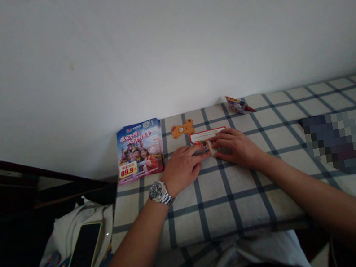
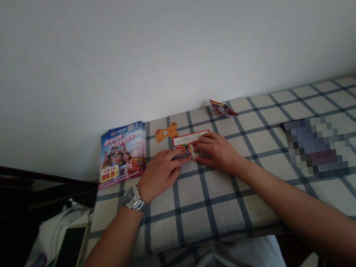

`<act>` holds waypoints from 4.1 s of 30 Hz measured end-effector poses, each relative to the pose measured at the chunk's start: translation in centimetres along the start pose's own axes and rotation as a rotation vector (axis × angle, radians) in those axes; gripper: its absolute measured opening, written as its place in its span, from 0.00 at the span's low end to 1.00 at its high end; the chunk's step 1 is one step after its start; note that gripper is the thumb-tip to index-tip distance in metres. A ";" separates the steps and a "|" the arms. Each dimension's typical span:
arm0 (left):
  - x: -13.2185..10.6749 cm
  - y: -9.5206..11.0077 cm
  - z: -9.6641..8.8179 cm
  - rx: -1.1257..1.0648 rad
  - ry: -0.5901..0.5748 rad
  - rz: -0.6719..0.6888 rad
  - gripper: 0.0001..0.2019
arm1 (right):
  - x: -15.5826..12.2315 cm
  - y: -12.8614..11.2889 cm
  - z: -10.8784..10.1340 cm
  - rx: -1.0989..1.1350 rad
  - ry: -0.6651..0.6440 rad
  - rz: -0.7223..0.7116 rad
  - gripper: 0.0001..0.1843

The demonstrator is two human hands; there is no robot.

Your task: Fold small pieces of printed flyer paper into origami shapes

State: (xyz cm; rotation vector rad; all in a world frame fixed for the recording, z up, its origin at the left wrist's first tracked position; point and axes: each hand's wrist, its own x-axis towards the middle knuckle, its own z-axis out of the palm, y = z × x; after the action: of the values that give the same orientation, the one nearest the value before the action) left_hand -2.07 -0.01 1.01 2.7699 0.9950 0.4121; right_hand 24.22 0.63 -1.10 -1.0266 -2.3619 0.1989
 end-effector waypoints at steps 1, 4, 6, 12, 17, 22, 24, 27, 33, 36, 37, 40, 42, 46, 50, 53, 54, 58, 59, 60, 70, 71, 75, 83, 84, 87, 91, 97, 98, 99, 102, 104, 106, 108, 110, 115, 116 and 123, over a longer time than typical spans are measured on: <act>0.0 0.0 0.0 0.005 0.000 -0.003 0.22 | 0.0 0.0 0.0 -0.001 0.001 0.001 0.08; 0.1 0.2 -0.2 0.028 -0.001 -0.016 0.22 | 0.0 -0.1 -0.1 -0.003 -0.002 0.005 0.08; 0.1 0.3 -0.2 0.042 -0.002 -0.019 0.23 | 0.0 -0.1 -0.1 -0.005 -0.006 0.008 0.08; 0.2 0.0 -0.1 0.024 0.000 -0.018 0.24 | 0.0 -0.1 -0.1 0.005 -0.006 0.017 0.09; 0.2 -0.1 -0.3 0.020 -0.002 -0.016 0.23 | 0.0 -0.1 -0.1 -0.001 -0.007 0.008 0.08; 0.1 -0.2 -0.3 0.023 0.023 -0.040 0.24 | 0.0 -0.1 -0.1 -0.008 -0.017 0.016 0.09; 0.1 -0.2 -0.3 0.014 0.020 -0.047 0.24 | -0.1 -0.1 -0.2 -0.004 -0.018 0.016 0.08; 0.2 -0.2 -0.3 0.007 0.018 -0.056 0.22 | -0.1 -0.2 -0.2 -0.002 -0.013 0.016 0.08; 0.1 -0.3 -0.4 0.006 0.022 -0.058 0.25 | -0.1 -0.2 -0.1 -0.011 -0.006 0.016 0.09; 0.1 -0.3 -0.6 0.028 0.034 -0.074 0.23 | -0.2 -0.2 -0.2 -0.015 -0.013 0.016 0.09; 0.1 -0.3 -0.6 0.043 0.061 -0.098 0.22 | -0.2 -0.2 -0.2 -0.015 -0.015 0.016 0.09; 0.1 -0.5 -0.5 0.028 0.077 -0.110 0.22 | -0.2 -0.2 -0.3 -0.014 -0.019 0.017 0.09; 0.1 -0.7 -0.3 0.016 0.069 -0.118 0.22 | -0.2 -0.2 -0.3 -0.013 -0.019 0.015 0.09; 0.0 -1.0 -0.2 0.013 0.045 -0.139 0.24 | -0.2 0.0 -0.2 -0.010 -0.014 0.003 0.09; -0.1 -0.8 -0.4 0.040 0.042 -0.136 0.25 | -0.2 0.0 -0.1 -0.010 -0.008 0.004 0.09; -0.2 -0.7 -0.4 0.070 0.077 -0.146 0.24 | -0.2 0.0 -0.1 -0.015 -0.015 0.010 0.09; -0.2 -0.8 -0.4 0.075 0.084 -0.150 0.24 | -0.2 0.0 -0.1 -0.018 -0.020 0.011 0.09; -0.3 -1.1 -0.2 0.047 0.087 -0.147 0.24 | -0.2 0.0 -0.1 -0.020 -0.020 0.007 0.09; -0.2 -1.2 -0.1 0.034 0.090 -0.152 0.24 | -0.2 0.0 -0.1 -0.017 -0.016 0.005 0.09; -0.2 -1.2 -0.1 0.021 0.093 -0.159 0.23 | -0.2 0.0 -0.1 -0.015 -0.013 0.004 0.09; -0.3 -1.1 0.1 -0.081 0.126 -0.183 0.24 | -0.1 -0.2 -0.2 -0.007 -0.009 0.010 0.09; -0.3 -1.1 0.1 -0.085 0.128 -0.187 0.24 | -0.1 -0.2 -0.1 -0.008 -0.010 0.012 0.09; -0.3 -1.2 0.2 -0.086 0.144 -0.191 0.24 | -0.1 -0.2 -0.2 -0.007 -0.008 0.009 0.09; -0.3 -1.1 0.3 -0.081 0.146 -0.192 0.25 | -0.1 -0.2 -0.1 -0.020 -0.017 0.013 0.09; -0.3 -1.1 0.3 -0.069 0.150 -0.188 0.25 | -0.2 -0.2 -0.1 -0.021 -0.016 0.013 0.09; -0.3 -1.2 0.2 -0.003 0.173 -0.170 0.24 | -0.2 -0.2 -0.1 -0.021 -0.011 0.018 0.09; -0.4 -1.5 0.2 -0.013 0.181 -0.171 0.23 | -0.1 -0.4 -0.1 -0.021 -0.014 0.034 0.08; -0.4 -1.5 0.2 -0.032 0.157 -0.193 0.24 | 0.0 -0.5 -0.1 -0.033 -0.029 0.048 0.09; -0.3 -1.5 0.1 -0.011 0.137 -0.187 0.23 | 0.0 -0.6 -0.1 -0.031 -0.028 0.045 0.09; -0.3 -1.4 -0.1 0.012 0.128 -0.180 0.23 | 0.0 -0.6 -0.2 -0.030 -0.028 0.045 0.09; -0.3 -1.3 -0.5 0.089 0.108 -0.148 0.22 | 0.1 -0.8 -0.3 -0.030 -0.024 0.046 0.08; -0.2 -1.1 -0.7 0.120 0.109 -0.134 0.22 | 0.1 -0.8 -0.2 -0.027 -0.019 0.042 0.08; -0.2 -1.0 -0.6 0.123 0.121 -0.140 0.21 | 0.0 -0.7 -0.2 -0.024 -0.013 0.038 0.08; -0.1 -0.9 -0.4 0.106 0.143 -0.174 0.20 | 0.0 -0.7 -0.1 -0.025 -0.010 0.039 0.08; 0.1 -0.9 -0.1 0.082 0.165 -0.227 0.19 | 0.0 -0.6 -0.1 -0.028 -0.010 0.039 0.09; 0.4 -1.0 0.1 0.032 0.191 -0.283 0.16 | 0.0 -0.4 -0.2 -0.031 -0.017 0.014 0.08; 0.4 -1.0 0.1 0.026 0.200 -0.287 0.16 | 0.0 -0.4 -0.2 -0.030 -0.016 0.010 0.08; 0.3 -0.6 0.3 -0.061 0.166 -0.094 0.17 | 0.0 -0.5 -0.2 -0.015 0.003 0.012 0.08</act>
State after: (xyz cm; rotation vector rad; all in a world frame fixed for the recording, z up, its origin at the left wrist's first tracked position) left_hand -2.13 0.66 0.58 2.6570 1.1246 0.6554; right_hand 24.05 0.26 -0.77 -1.0474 -2.3582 0.1842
